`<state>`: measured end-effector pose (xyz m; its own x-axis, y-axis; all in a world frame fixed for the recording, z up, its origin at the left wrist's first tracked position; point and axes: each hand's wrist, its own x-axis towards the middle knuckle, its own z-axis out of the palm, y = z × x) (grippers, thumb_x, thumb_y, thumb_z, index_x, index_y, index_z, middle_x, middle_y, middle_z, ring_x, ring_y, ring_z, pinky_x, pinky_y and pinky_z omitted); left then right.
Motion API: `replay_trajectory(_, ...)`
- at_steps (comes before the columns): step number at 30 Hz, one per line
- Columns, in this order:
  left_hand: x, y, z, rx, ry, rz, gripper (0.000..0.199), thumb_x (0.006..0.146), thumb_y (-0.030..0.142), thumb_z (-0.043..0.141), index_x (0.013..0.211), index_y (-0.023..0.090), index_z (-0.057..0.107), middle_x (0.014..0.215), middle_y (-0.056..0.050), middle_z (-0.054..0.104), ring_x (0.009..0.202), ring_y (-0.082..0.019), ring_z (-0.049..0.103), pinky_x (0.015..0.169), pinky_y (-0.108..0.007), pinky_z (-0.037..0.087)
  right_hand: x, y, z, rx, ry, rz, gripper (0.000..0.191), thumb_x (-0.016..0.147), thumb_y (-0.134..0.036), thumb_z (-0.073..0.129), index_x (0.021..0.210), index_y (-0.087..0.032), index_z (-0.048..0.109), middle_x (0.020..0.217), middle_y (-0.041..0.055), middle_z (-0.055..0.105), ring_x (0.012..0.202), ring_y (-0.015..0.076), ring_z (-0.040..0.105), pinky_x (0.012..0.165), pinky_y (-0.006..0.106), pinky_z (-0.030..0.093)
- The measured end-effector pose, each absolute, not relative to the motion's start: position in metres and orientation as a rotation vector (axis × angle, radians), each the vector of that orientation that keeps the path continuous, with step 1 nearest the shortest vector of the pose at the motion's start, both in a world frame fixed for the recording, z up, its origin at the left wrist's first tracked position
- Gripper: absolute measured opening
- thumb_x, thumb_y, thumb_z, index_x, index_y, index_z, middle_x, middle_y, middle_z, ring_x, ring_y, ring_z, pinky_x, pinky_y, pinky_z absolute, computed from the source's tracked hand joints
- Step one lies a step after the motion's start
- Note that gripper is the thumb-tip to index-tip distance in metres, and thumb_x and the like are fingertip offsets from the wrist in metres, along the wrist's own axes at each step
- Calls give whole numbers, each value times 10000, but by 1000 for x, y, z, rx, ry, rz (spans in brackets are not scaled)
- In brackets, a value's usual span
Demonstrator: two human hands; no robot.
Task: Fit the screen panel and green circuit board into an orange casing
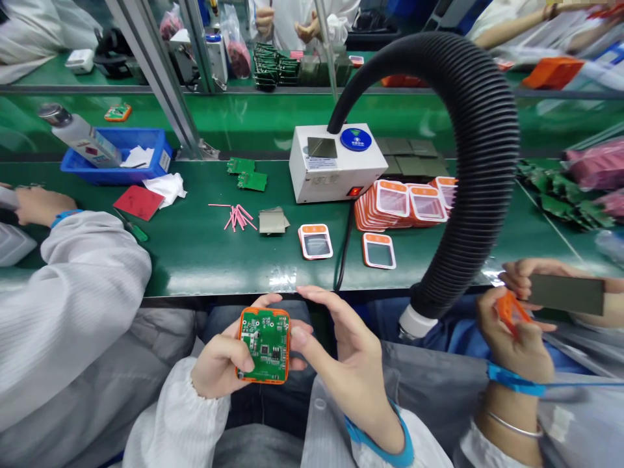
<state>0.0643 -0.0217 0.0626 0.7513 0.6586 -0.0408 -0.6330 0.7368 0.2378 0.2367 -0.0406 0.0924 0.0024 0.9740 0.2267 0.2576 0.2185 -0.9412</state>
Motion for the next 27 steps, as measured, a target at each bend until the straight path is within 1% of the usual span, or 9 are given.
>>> replay_trajectory(1,64,-22,63,229,146,694,795,546,-57,488,1265,243,333,1194,-82,643,1050,-226,659,936,-380,486,234,-40,94,-1253,-1408,936,337,874,-200,638,1178,-341,597,1202,-23,649,1163,86,603,1002,160,478)
replay_trajectory(4,65,-23,62,282,198,657,821,546,-50,502,1282,257,305,1195,-87,639,975,-219,681,906,-363,493,224,-37,100,-1298,-1316,1050,275,838,-236,680,1093,-331,643,1085,-14,695,1045,94,661,918,147,524)
replay_trajectory(8,65,-25,64,288,243,672,832,511,-54,491,1261,250,299,1175,-86,638,1029,-209,658,895,-329,496,211,-34,104,-1390,-1232,1013,228,763,-250,733,983,-273,678,950,9,687,911,94,679,777,118,558)
replay_trajectory(10,64,-26,64,285,275,674,845,501,-61,489,1264,257,310,1180,-75,625,1016,-201,656,825,-276,513,207,-34,104,-1436,-1218,1051,248,735,-272,748,970,-236,677,934,30,649,857,111,677,690,133,575)
replay_trajectory(12,63,-27,64,296,310,661,853,505,-64,500,1270,272,326,1218,-70,596,955,-184,663,751,-232,517,205,-35,104,-1448,-1190,1160,286,742,-300,741,1001,-210,660,908,33,620,766,116,682,619,157,584)
replay_trajectory(14,63,-27,64,312,339,651,857,502,-64,510,1268,278,338,1257,-67,567,899,-159,661,712,-210,513,204,-35,104,-1434,-1160,1277,316,762,-319,726,1037,-196,632,864,22,624,691,113,686,590,166,583)
replay_trajectory(18,63,-26,66,339,373,626,860,478,-52,513,1256,271,338,1267,-64,551,836,-126,645,651,-178,491,205,-35,109,-1417,-1105,1388,334,756,-329,736,1017,-170,600,813,37,686,674,133,701,583,167,579)
replay_trajectory(23,64,-24,69,342,415,587,869,476,-39,522,1260,268,307,1128,-64,609,861,-174,658,628,-190,481,204,-33,111,-1416,-1050,1355,302,716,-308,760,905,-167,570,754,26,686,614,135,687,521,167,565)
replay_trajectory(27,64,-24,67,332,393,614,810,490,-43,510,1220,268,351,1230,-61,575,843,-155,657,629,-187,483,201,-33,110,-1442,-1045,1291,302,705,-319,767,865,-167,559,739,18,676,604,133,686,508,158,562)
